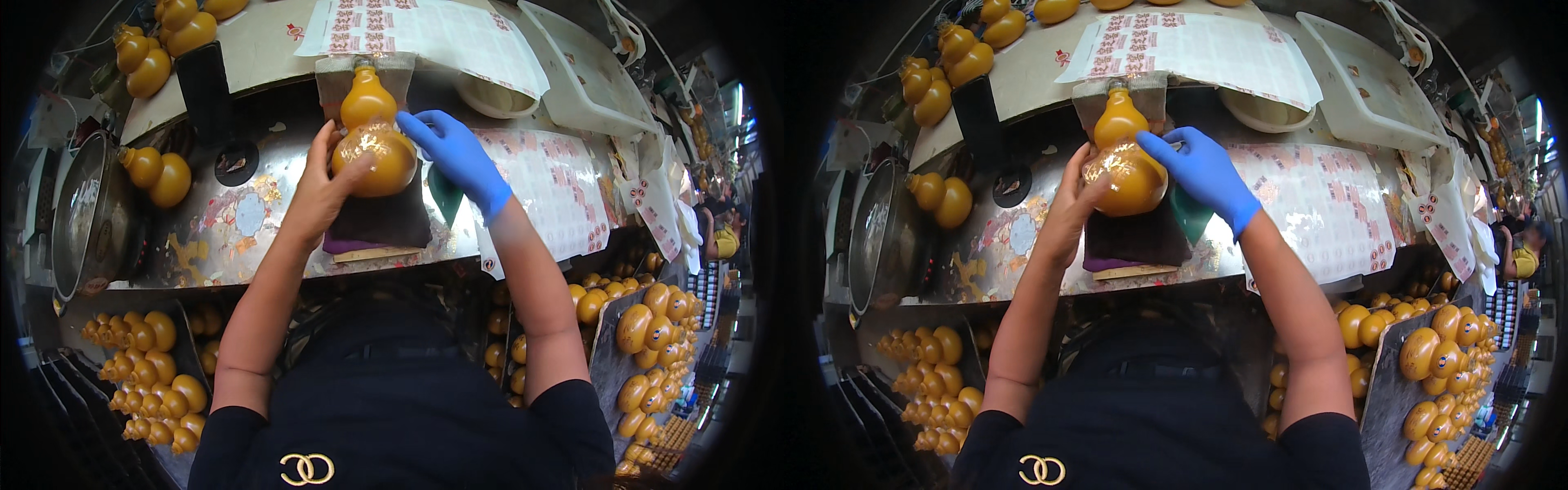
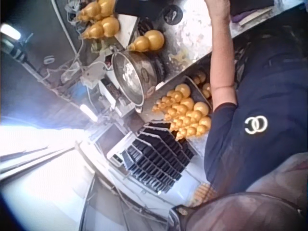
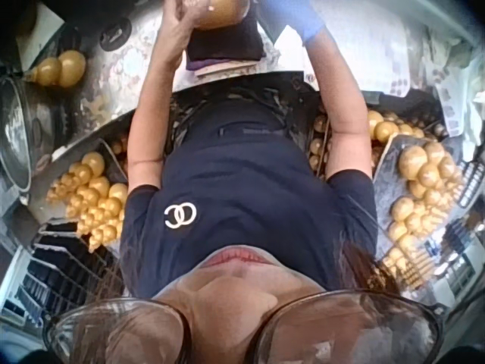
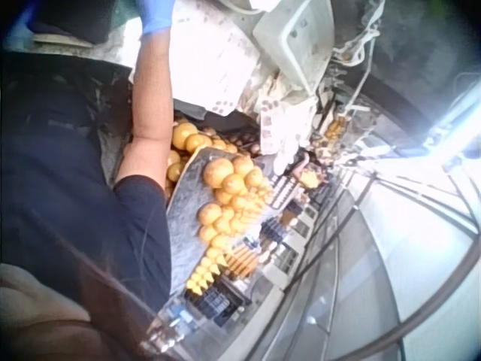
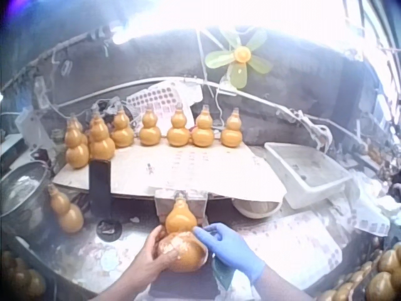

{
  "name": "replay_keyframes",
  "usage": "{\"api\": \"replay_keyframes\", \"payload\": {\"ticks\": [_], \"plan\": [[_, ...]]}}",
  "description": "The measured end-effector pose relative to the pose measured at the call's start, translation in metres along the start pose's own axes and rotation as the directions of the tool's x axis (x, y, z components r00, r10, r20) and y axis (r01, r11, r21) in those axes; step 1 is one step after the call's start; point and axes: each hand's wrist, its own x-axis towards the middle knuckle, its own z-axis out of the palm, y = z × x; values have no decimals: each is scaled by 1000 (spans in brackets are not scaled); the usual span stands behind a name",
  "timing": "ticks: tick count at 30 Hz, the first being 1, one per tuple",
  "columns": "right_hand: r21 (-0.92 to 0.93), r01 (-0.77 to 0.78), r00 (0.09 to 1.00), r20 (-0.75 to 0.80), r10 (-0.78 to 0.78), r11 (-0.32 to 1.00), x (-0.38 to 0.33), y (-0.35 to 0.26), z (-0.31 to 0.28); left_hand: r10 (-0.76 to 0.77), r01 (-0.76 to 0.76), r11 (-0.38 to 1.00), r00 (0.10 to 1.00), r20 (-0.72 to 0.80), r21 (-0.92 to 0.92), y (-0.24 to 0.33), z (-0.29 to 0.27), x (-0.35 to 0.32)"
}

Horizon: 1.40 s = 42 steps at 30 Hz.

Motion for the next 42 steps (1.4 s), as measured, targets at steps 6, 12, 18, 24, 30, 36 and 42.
{"api": "replay_keyframes", "payload": {"ticks": [6, 12, 18, 24, 30, 36, 42], "plan": [[30, -134, 912, 394, 112, 990, -6, -6, -10, -57, 42, 995, 983, 174, 90, 7, -4, -3], [87, -71, 956, 290, 43, 994, -26, 6, -2, -30, 30, 1000, 981, 194, 2, 4, -10, 0], [105, -162, 961, 242, 133, 981, -22, 11, -1, -91, 108, 967, 992, 84, -230, 0, -11, 10], [82, -86, 974, 214, 67, 993, -31, 15, 9, 11, -13, 1000, 992, 127, 17, -9, -16, 6], [172, -82, 975, 217, 44, 982, -28, 21, 12, -29, 32, 999, 991, 129, -21, -7, -19, 10], [249, -54, 972, 233, -6, 967, -28, 35, 12, 19, -13, 999, 985, 169, -36, -17, -26, 5], [332, -49, 970, 240, -34, 942, -26, 37, 12, 44, -31, 997, 979, 198, -65, -16, -26, 3]]}}
